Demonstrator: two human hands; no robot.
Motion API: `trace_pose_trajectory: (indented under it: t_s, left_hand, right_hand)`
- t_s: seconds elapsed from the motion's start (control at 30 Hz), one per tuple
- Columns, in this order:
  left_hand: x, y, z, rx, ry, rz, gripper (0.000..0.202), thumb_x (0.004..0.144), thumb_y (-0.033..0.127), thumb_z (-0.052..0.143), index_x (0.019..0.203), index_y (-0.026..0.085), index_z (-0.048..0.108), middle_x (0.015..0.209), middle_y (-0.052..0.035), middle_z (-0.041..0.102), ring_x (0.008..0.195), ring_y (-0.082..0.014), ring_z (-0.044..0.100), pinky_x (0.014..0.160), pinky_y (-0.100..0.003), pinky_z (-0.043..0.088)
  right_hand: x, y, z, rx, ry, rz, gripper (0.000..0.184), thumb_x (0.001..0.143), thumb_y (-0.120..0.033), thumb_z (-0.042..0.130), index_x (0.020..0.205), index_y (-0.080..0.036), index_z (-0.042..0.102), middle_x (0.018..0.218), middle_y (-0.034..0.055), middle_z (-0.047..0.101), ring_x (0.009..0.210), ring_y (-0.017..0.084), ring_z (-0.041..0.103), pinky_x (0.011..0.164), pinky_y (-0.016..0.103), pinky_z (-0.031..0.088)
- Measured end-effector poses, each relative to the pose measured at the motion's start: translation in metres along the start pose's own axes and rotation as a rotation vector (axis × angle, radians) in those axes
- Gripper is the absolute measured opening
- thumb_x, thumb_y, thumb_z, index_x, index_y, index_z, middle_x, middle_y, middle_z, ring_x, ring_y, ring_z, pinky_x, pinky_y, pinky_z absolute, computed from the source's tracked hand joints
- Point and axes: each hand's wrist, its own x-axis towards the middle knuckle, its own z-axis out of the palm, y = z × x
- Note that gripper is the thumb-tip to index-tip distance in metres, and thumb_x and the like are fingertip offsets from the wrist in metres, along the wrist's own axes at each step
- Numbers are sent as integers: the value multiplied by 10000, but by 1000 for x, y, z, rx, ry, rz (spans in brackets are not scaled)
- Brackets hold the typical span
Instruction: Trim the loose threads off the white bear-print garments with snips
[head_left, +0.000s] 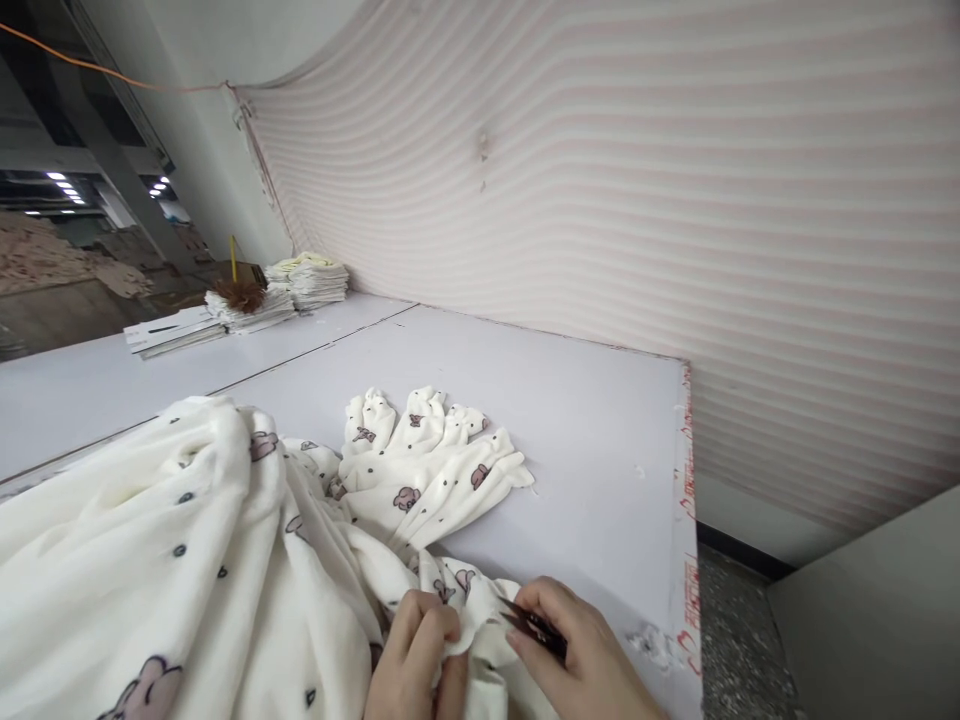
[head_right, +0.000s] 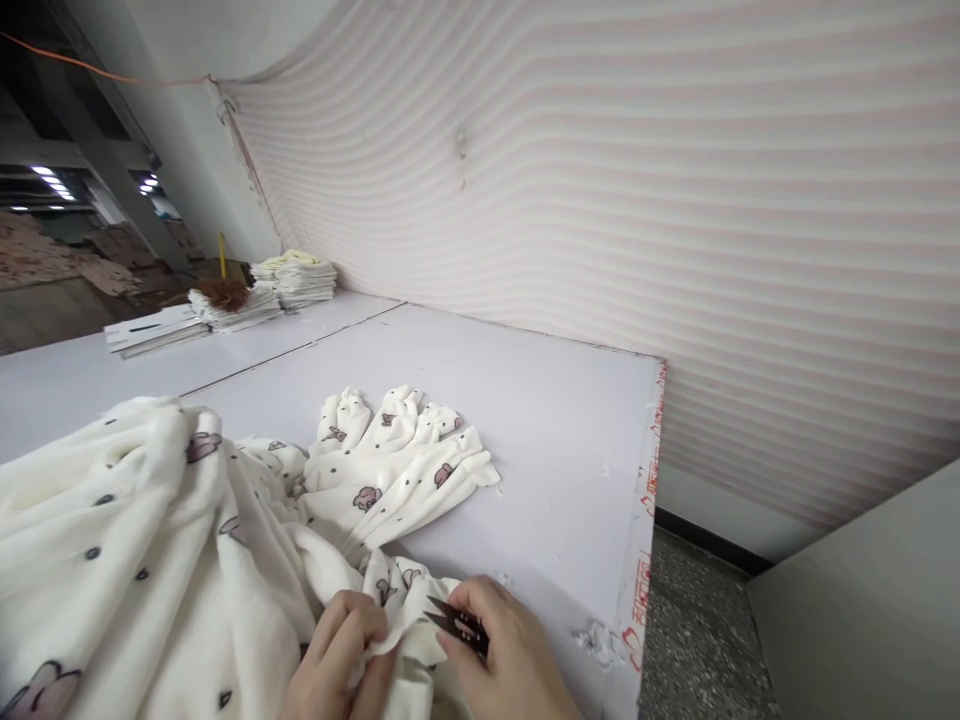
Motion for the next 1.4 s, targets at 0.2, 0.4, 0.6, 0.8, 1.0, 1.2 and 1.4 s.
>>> trace_pose_trajectory:
  t_s: [0.2,0.4,0.6,0.8,1.0,1.2,1.4]
  left_hand:
    - [0,-3,-5,-44,-51,88,241,831,0,358,811,240,376,957,-4,559,865,-147,559,786,-246,416]
    - [2,-7,-8,-2,-107,165,266,819,-30,384,839,235,373,947,-11,579,854,-147,562,783,-242,430]
    - [3,-4,-9,6,-133,197,276,826,-39,392,836,236,368,934,-13,609,770,-156,530,752,-265,420]
    - [1,0,-5,-56,-80,130,271,833,-34,364,825,237,379,933,-7,600,783,-159,510,764,-274,402]
    - [-3,-1,0,-188,28,8,195,839,47,423,787,233,452,986,-27,600,920,-183,556,840,-301,388]
    - [11,-10,-3,-854,-85,-647,293,774,423,687,745,213,486,728,25,595,614,-131,530,590,-232,404]
    - [20,-15,-15,-1072,-133,-839,446,615,489,820,886,196,621,766,25,606,651,-129,547,643,-243,415]
  right_hand:
    - [-1,1,-12,-103,-73,-61,258,913,-298,519,1133,-225,632,1002,43,653,896,195,635,775,258,471]
    - [1,-5,-16,-129,-142,-47,211,907,-299,560,1026,-249,727,891,18,703,846,183,657,755,243,470]
    - [5,-12,-14,-110,-159,-62,192,896,-267,583,996,-269,747,861,1,717,830,179,657,740,242,464]
    - [6,-15,-16,-151,-166,-71,185,884,-264,591,970,-272,754,821,1,708,787,176,651,694,233,452]
    - [6,-9,-8,-148,-102,-2,195,823,-259,635,1009,-228,682,922,14,687,829,191,639,742,257,452]
    - [21,4,16,-83,94,-40,79,858,-194,512,845,-206,590,797,12,657,760,185,619,662,248,444]
    - [23,-3,30,29,26,-224,135,797,-150,582,906,-207,637,884,24,652,814,166,625,734,232,466]
